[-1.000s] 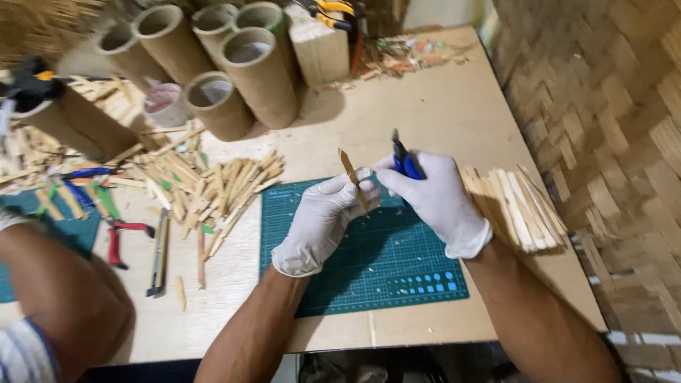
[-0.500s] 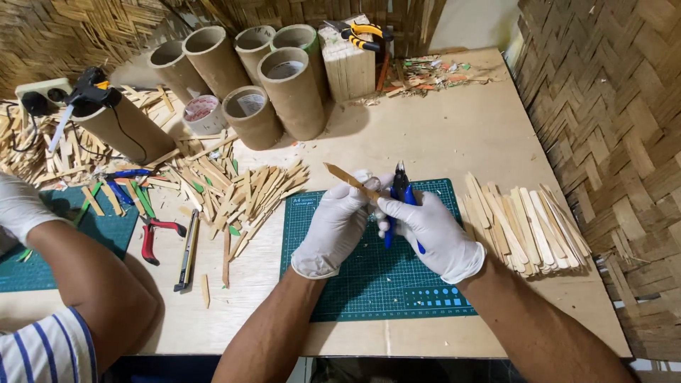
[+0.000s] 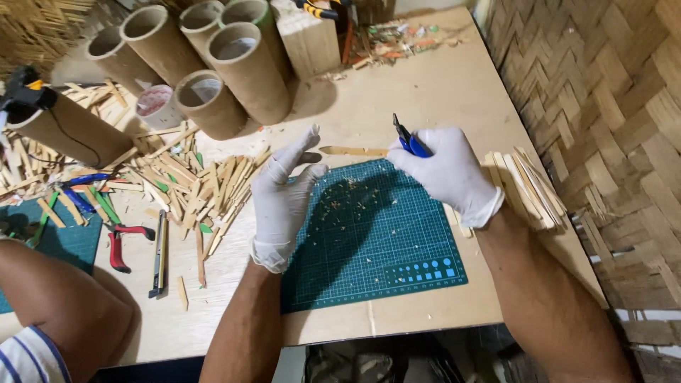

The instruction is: Trimming and shaping small wooden sticks using a pair of cutters on a cutting mat

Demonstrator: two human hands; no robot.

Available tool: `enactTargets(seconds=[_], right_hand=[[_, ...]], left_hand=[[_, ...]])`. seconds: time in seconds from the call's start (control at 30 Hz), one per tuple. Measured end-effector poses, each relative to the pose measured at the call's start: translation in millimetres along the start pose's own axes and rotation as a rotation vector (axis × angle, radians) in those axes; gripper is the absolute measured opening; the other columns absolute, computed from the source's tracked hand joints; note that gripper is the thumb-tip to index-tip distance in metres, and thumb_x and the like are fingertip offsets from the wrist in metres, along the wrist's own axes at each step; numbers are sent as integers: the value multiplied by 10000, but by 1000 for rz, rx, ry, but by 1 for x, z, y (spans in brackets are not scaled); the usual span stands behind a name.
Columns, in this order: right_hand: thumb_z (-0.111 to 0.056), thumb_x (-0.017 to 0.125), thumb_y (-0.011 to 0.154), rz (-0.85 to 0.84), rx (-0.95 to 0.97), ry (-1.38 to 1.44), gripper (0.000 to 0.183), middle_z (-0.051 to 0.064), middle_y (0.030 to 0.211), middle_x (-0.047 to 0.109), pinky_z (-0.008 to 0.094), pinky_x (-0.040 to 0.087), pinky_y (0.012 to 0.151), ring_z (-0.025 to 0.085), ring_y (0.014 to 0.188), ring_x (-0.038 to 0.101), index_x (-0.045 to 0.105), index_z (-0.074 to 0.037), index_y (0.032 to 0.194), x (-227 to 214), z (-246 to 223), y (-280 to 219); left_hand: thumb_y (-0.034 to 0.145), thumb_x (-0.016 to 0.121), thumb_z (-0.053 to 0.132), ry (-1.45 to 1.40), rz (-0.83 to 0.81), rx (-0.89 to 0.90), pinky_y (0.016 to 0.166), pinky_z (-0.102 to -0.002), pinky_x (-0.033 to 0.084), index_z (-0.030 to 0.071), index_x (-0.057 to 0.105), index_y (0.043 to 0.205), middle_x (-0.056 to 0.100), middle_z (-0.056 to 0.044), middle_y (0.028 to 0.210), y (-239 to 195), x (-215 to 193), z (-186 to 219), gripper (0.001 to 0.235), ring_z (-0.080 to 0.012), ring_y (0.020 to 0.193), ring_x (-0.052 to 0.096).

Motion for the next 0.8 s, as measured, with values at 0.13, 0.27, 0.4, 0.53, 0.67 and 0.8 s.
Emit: enactTargets(seconds=[0.13, 0.27, 0.4, 0.53, 0.67, 0.8], right_hand=[[-219, 784, 757, -66, 67, -77, 29, -35, 577, 643, 224, 421, 588, 96, 556, 534, 768, -195, 759, 3, 19, 6], [-266, 785, 783, -92, 83, -190, 38, -62, 576, 622, 266, 422, 662, 120, 569, 542, 782, -229, 774, 6, 26, 8], [-288, 787, 784, -114, 72, -219, 74, -31, 563, 623, 259, 417, 658, 143, 574, 571, 782, -214, 777, 4, 20, 5], [-291, 774, 810, -126, 49, -224, 141, -29, 544, 598, 251, 410, 638, 132, 568, 547, 747, -200, 706, 1, -2, 0], [-283, 757, 824, -129, 3, -286, 184, -6, 529, 580, 257, 420, 624, 150, 553, 546, 733, -174, 678, -2, -9, -2], [-274, 745, 823, -150, -17, -276, 150, -1, 543, 566, 254, 424, 622, 149, 576, 539, 753, -172, 713, -2, -8, 0]], left_hand=[[779, 843, 156, 266, -191, 86, 792, -371, 632, 277, 707, 1301, 760, -68, 1145, -7, 16, -6, 553, -243, 875, 762], [867, 798, 39, 233, -187, 57, 777, -246, 621, 244, 800, 1102, 796, 14, 971, -8, 15, -6, 313, -160, 811, 767], [862, 798, -5, 204, -180, -53, 809, -271, 563, 184, 825, 988, 792, -13, 845, -9, 15, -8, 228, -111, 758, 697], [824, 830, 30, 217, -226, -139, 770, -257, 569, 205, 832, 975, 793, -13, 865, -15, 24, -33, 231, -124, 746, 726], [818, 859, 119, 176, -325, -270, 803, -281, 567, 213, 836, 1007, 802, -42, 884, -22, 35, -53, 213, -152, 789, 749], [863, 817, 108, 51, -357, -480, 766, -236, 553, 133, 825, 1035, 805, -109, 890, -30, 41, -70, 174, -117, 718, 717]])
Point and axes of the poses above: each hand's wrist, its own y-axis towards the middle knuckle, its own x-axis out of the palm, z = x × y, the point moved 9 cm from there along y, towards the middle knuckle
